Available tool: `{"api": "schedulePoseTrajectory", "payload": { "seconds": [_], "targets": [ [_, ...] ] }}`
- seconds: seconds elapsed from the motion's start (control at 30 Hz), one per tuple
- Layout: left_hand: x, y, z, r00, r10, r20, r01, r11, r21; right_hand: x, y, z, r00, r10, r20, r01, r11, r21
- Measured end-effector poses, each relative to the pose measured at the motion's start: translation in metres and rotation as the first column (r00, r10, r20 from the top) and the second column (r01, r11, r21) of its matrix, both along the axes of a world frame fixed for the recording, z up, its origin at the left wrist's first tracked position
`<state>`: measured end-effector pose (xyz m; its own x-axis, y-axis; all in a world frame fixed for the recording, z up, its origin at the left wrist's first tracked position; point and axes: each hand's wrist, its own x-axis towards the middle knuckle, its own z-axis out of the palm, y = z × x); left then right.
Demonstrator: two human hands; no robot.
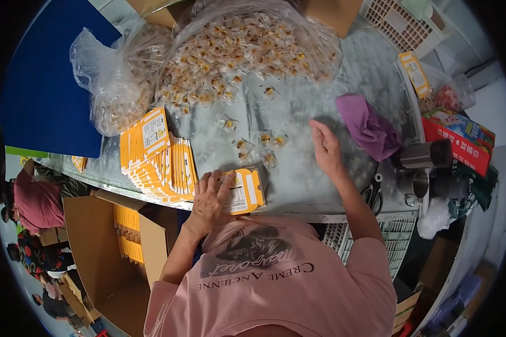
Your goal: Pack small individual product packets into product boxes and then organize those boxes into a larger shipping carton.
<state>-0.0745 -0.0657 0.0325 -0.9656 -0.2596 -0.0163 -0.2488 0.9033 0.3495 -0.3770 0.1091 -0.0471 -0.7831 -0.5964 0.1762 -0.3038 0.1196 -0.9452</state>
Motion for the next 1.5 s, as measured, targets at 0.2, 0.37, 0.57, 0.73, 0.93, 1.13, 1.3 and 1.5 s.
{"api": "schedulePoseTrajectory", "payload": {
  "seconds": [0.2,0.37,0.57,0.73,0.93,1.13,1.3,1.5],
  "targets": [
    [0.035,0.015,0.028,0.985,0.166,0.047,-0.167,0.985,0.037,0.032,-0.009,0.022,0.870,0.281,-0.406,-0.204,0.953,0.223],
    [0.062,0.019,0.012,0.945,0.323,-0.048,-0.308,0.929,0.204,0.052,-0.048,0.019,0.720,0.517,-0.464,-0.340,0.845,0.413],
    [0.070,0.021,-0.001,0.896,0.420,-0.143,-0.375,0.889,0.262,0.053,-0.041,0.003,0.606,0.568,-0.557,-0.294,0.810,0.507],
    [0.066,0.017,0.001,0.848,0.479,-0.226,-0.385,0.850,0.359,0.061,-0.086,0.026,0.678,0.536,-0.503,-0.319,0.831,0.456],
    [0.056,0.018,0.019,0.859,0.440,-0.263,-0.321,0.862,0.393,0.075,-0.156,0.005,0.586,0.618,-0.523,-0.467,0.786,0.405],
    [0.081,0.007,0.012,0.787,0.575,-0.225,-0.354,0.719,0.598,0.058,-0.125,0.001,0.519,0.660,-0.543,-0.557,0.743,0.371],
    [0.062,0.004,0.016,0.800,0.556,-0.226,-0.323,0.716,0.619,-0.004,-0.161,0.000,0.748,0.271,-0.606,-0.163,0.960,0.228],
    [0.067,0.002,0.017,0.790,0.583,-0.187,-0.391,0.715,0.580,0.004,-0.201,-0.009,0.767,0.347,-0.540,-0.171,0.922,0.349]
  ]
}}
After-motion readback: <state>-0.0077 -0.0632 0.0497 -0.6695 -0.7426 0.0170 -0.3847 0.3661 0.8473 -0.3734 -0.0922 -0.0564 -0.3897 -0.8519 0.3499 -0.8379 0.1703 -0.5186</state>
